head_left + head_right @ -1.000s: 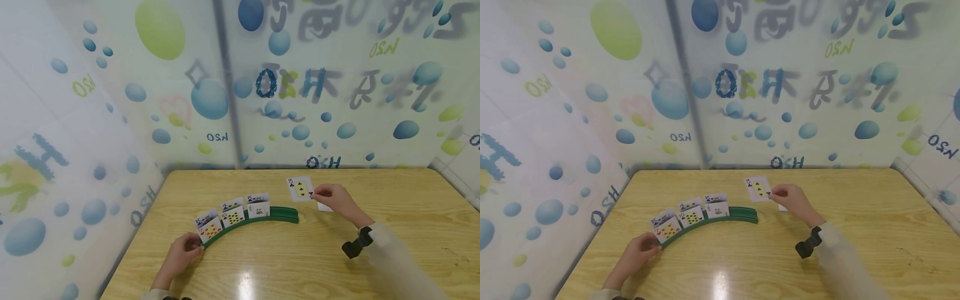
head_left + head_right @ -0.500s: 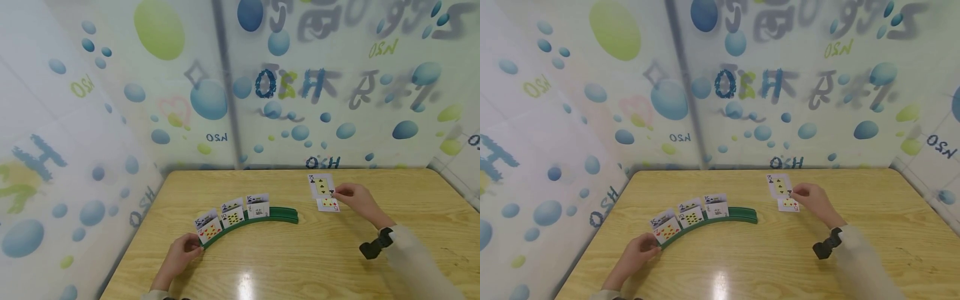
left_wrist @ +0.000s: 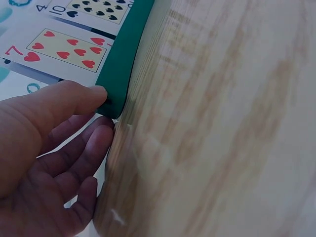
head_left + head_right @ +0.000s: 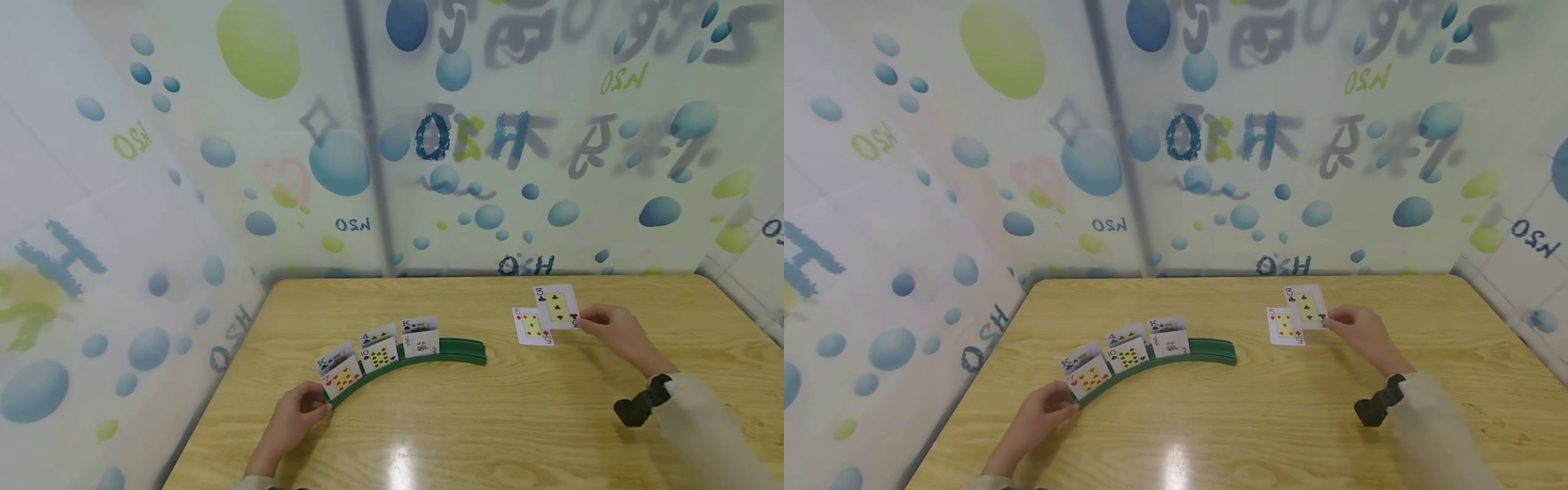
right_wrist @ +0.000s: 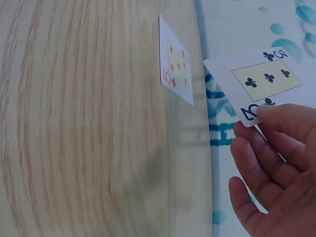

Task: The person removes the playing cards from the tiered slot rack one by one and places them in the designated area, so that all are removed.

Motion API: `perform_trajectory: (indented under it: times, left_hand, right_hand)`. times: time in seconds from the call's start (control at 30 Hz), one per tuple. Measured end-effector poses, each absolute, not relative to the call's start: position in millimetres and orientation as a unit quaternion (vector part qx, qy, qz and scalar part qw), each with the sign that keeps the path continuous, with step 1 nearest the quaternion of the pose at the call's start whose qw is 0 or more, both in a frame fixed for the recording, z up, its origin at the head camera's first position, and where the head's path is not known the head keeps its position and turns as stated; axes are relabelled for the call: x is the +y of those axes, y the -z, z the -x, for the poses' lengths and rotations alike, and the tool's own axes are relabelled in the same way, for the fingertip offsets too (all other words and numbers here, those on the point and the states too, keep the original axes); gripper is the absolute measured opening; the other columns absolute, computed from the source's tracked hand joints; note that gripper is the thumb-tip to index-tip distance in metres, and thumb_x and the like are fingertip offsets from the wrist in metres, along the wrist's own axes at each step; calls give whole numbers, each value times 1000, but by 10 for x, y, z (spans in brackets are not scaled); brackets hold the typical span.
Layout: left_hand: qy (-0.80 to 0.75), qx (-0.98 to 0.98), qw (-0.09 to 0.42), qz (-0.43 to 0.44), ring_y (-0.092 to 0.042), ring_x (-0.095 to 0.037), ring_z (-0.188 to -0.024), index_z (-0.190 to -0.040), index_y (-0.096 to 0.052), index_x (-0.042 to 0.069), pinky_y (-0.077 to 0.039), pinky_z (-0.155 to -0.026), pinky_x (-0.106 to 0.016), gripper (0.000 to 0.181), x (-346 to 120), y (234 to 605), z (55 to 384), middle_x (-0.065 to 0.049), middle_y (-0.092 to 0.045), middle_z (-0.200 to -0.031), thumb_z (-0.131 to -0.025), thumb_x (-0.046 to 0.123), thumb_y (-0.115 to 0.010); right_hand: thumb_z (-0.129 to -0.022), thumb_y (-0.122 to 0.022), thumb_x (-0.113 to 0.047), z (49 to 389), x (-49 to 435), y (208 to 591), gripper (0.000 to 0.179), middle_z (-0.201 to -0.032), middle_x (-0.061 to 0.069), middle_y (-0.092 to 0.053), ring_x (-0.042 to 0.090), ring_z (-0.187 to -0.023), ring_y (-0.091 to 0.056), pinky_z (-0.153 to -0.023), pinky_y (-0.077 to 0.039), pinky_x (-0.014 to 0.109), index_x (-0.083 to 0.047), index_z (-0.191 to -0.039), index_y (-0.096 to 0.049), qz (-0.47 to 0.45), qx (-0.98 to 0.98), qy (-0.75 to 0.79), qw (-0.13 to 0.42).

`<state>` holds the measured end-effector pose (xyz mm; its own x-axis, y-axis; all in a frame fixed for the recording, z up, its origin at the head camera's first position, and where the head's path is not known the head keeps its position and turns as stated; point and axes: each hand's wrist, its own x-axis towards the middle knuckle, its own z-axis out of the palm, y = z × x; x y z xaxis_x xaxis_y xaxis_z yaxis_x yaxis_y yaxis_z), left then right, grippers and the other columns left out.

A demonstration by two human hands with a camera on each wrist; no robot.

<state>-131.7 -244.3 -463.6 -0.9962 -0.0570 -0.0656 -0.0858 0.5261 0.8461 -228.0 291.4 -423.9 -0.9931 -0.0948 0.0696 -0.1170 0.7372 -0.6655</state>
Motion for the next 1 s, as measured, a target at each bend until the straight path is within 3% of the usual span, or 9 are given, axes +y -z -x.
perform_trajectory:
  times: [0.33, 0.53, 0.77, 0.93, 1.0]
  left_hand:
    - [-486, 873, 13, 43, -58, -16, -78, -96, -60, -3, -49, -70, -26, 24, -2450, 4643, 1315, -7, -61, -85, -75, -2, -71]
    - [-482, 875, 14, 46, -57, -17, -79, -96, -60, -4, -49, -70, -27, 25, -2443, 4633, 1304, -7, -61, -85, -75, -2, -71]
    - [-484, 874, 11, 46, -57, -16, -79, -97, -60, -3, -49, -70, -26, 25, -2437, 4624, 1305, -6, -61, -85, -74, -2, -72]
    - [-483, 874, 12, 43, -57, -17, -79, -97, -60, -3, -49, -70, -26, 25, -2437, 4627, 1310, -6, -61, -85, -75, -2, -71]
    - [-483, 874, 14, 43, -57, -16, -79, -97, -60, -4, -49, -70, -26, 25, -2435, 4627, 1313, -6, -61, -85, -75, -2, -71]
  right_hand:
    - [-92, -53, -35, 2273, 3149, 4302, 52, -102, 28, -57, 33, -88, -54, -68, -47, 38, 14, -111, -54, -20, -938, -346, -27]
    - [-92, -54, -32, 2278, 3195, 4337, 51, -99, 25, -58, 30, -85, -54, -67, -47, 35, 15, -111, -53, -4, -936, -349, -51]
    - [-90, -56, -33, 2293, 3231, 4396, 55, -106, 32, -53, 36, -90, -52, -68, -46, 37, 17, -113, -50, 32, -933, -352, -71]
    - [-89, -59, -27, 2318, 3227, 4459, 51, -106, 33, -52, 35, -88, -49, -67, -45, 33, 18, -112, -51, 58, -926, -363, -82]
    - [-89, -59, -23, 2321, 3218, 4472, 47, -105, 33, -52, 36, -89, -48, -69, -45, 37, 18, -111, -52, 61, -926, -364, -80]
